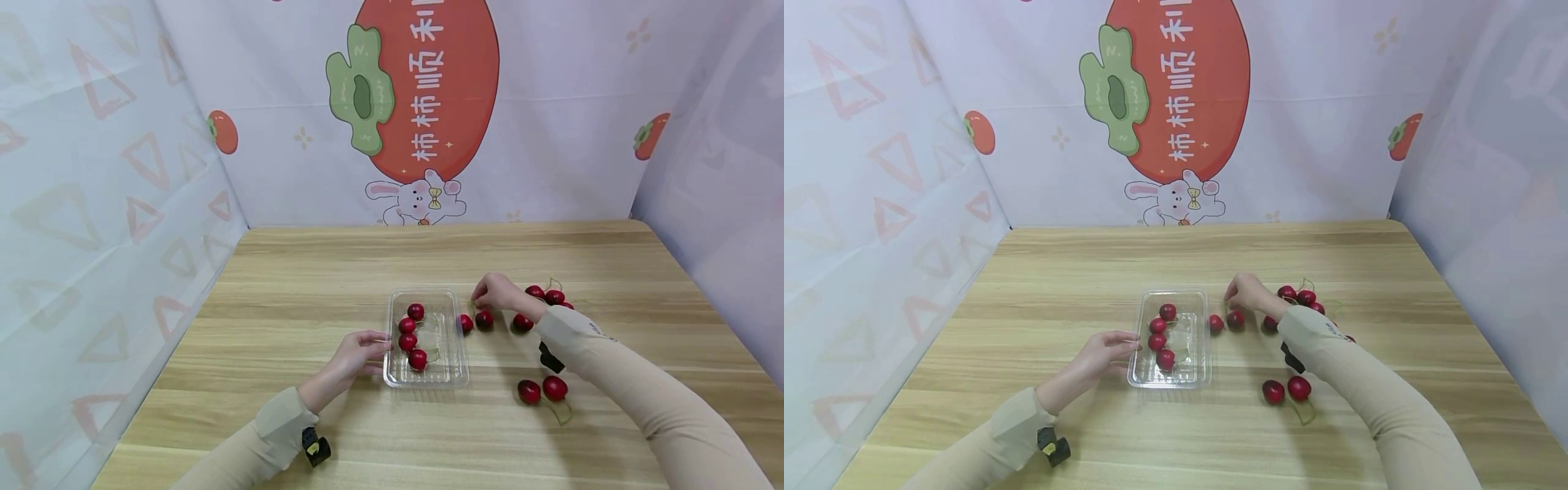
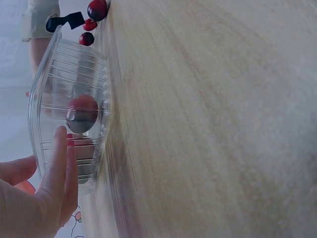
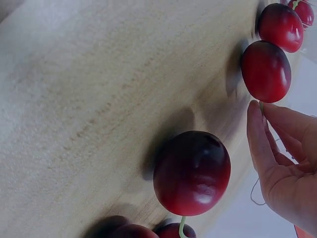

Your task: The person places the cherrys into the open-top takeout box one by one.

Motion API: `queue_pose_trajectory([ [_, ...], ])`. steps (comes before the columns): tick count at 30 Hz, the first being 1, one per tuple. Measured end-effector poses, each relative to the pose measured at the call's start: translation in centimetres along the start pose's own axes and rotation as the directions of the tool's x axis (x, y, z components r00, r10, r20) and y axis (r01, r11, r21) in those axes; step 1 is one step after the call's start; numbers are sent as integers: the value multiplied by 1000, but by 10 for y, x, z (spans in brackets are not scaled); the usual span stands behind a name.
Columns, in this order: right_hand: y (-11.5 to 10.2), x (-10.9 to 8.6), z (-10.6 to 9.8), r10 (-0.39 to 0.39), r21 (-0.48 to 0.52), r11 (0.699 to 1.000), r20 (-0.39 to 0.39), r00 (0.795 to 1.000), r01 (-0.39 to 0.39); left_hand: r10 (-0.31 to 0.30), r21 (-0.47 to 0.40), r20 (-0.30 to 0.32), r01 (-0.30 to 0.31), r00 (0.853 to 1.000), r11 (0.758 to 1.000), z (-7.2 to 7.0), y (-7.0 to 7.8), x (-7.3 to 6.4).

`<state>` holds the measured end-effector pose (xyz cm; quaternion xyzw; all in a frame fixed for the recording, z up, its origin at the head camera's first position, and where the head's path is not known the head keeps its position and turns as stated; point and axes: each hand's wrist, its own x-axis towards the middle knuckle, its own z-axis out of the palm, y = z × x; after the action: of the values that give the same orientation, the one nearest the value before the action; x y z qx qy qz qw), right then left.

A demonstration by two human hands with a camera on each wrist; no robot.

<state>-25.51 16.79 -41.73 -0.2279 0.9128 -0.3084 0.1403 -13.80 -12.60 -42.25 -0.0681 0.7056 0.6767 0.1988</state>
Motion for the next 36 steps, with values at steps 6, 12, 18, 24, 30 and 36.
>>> queue_pose_trajectory([
  [6, -5, -4, -3, 34, 50, 998, -1, 999, -34, -1, 5, -4, 1, 1000, 1000, 0, 0, 0],
  [12, -5, -7, -7, 22, 110, 994, 0, 1000, -22, -2, -3, 0, 2, 1000, 1000, 0, 1, 0],
  [18, -3, -9, -10, 22, 169, 985, 6, 1000, -23, 3, -4, 2, -3, 1000, 1000, 0, 1, 0],
  [24, -5, -14, -12, 31, 218, 975, 12, 999, -32, 1, -3, -5, -1, 1000, 1000, 0, 1, 0],
  [30, -8, -17, -16, 50, 259, 965, -1, 999, -48, 1, -5, -3, -1, 1000, 1000, 1, 1, 0],
  [36, -10, -22, -22, 39, 299, 954, -15, 999, -33, -1, 2, -7, 1, 1000, 1000, 1, 2, -1],
])
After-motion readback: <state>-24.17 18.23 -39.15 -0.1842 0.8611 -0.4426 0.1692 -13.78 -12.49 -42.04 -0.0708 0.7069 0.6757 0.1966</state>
